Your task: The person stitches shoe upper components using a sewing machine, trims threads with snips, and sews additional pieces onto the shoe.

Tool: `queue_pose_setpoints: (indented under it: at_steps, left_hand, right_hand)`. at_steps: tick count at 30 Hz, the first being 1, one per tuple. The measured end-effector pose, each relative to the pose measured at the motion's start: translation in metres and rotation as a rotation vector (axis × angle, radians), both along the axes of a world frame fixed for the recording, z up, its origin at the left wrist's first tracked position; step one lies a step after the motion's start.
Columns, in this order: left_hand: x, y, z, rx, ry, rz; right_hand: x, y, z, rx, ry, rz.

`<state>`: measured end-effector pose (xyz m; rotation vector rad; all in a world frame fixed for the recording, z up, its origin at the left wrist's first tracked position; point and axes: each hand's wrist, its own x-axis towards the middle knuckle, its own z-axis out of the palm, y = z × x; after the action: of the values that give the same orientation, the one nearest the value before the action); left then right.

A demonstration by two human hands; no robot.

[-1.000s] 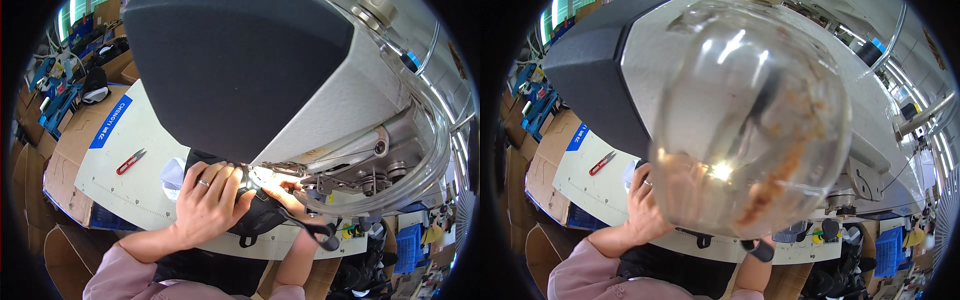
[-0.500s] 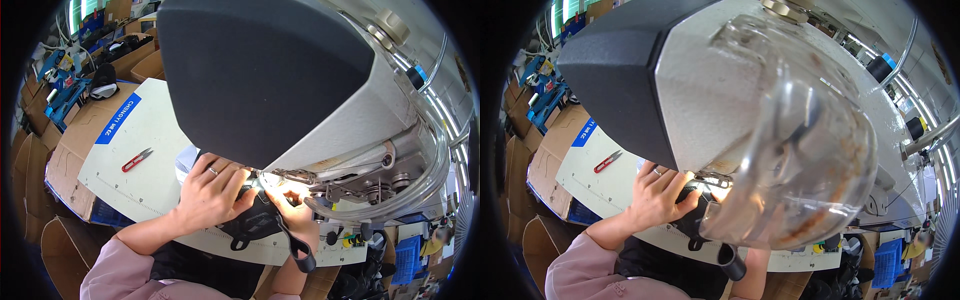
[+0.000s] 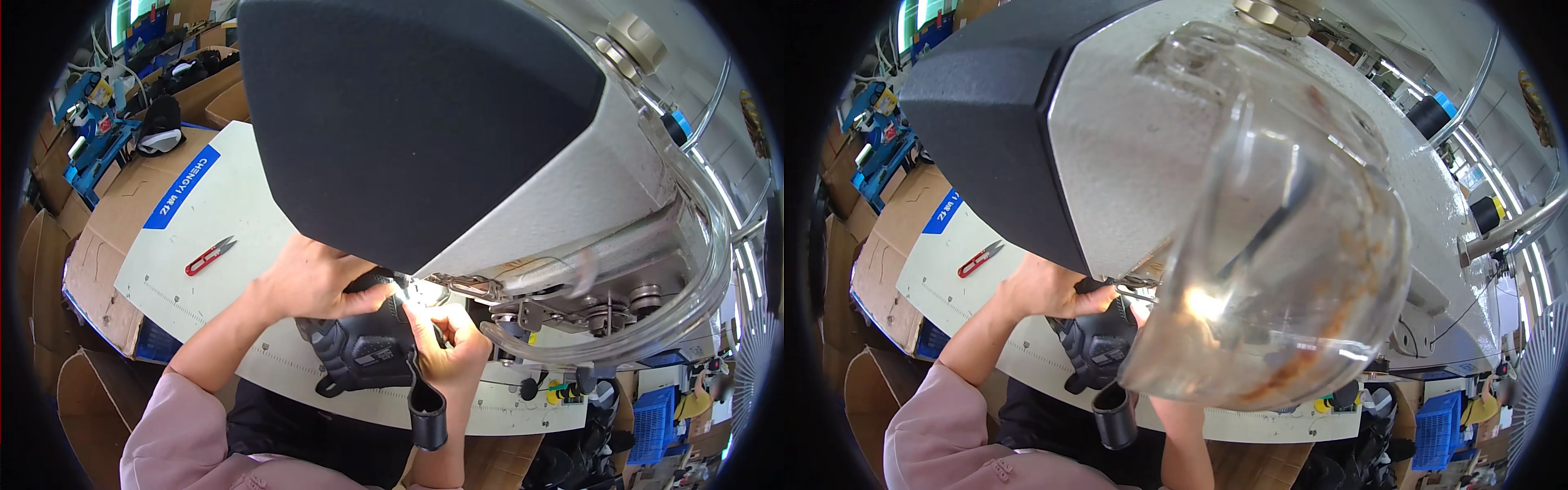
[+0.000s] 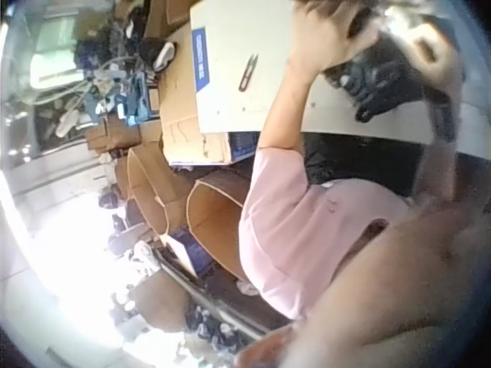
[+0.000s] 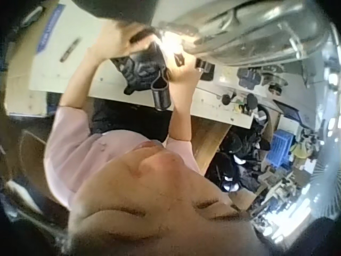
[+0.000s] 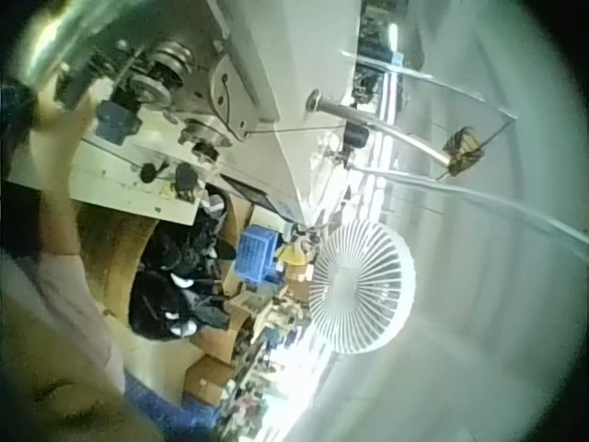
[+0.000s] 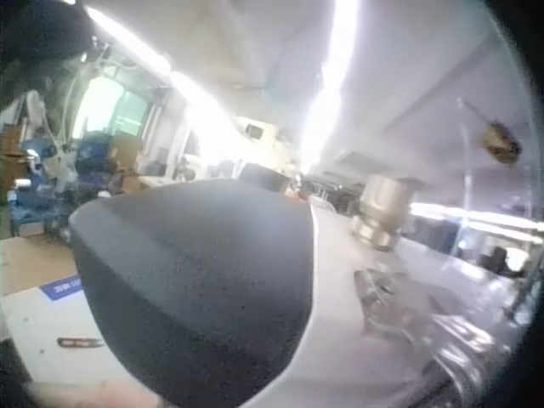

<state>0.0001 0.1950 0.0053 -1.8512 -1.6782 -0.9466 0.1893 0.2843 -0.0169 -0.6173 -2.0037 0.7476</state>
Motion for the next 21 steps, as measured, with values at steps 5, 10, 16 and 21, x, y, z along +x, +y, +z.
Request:
queue_pose_setpoints:
  at_steps: [5, 10, 16, 21]
  left_hand:
    - [0.01, -0.004, -0.006, -0.005, -0.079, 0.156]
    - [0.063, -0.029, 0.0, -0.051, -0.382, -0.142]
    - [0.105, -0.011, -0.041, -0.053, -0.129, 0.102]
    - [0.111, -0.009, -0.046, -0.024, -0.178, 0.103]
  right_hand:
    - [-0.003, 0.002, -0.005, -0.426, -0.063, -0.06]
    - [0.001, 0.024, -0.02, -0.642, -0.037, 0.117]
    - [-0.017, 0.066, -0.004, -0.653, 0.049, 0.159]
    - [-0.058, 0.088, 0.003, -0.626, 0.165, 0.154]
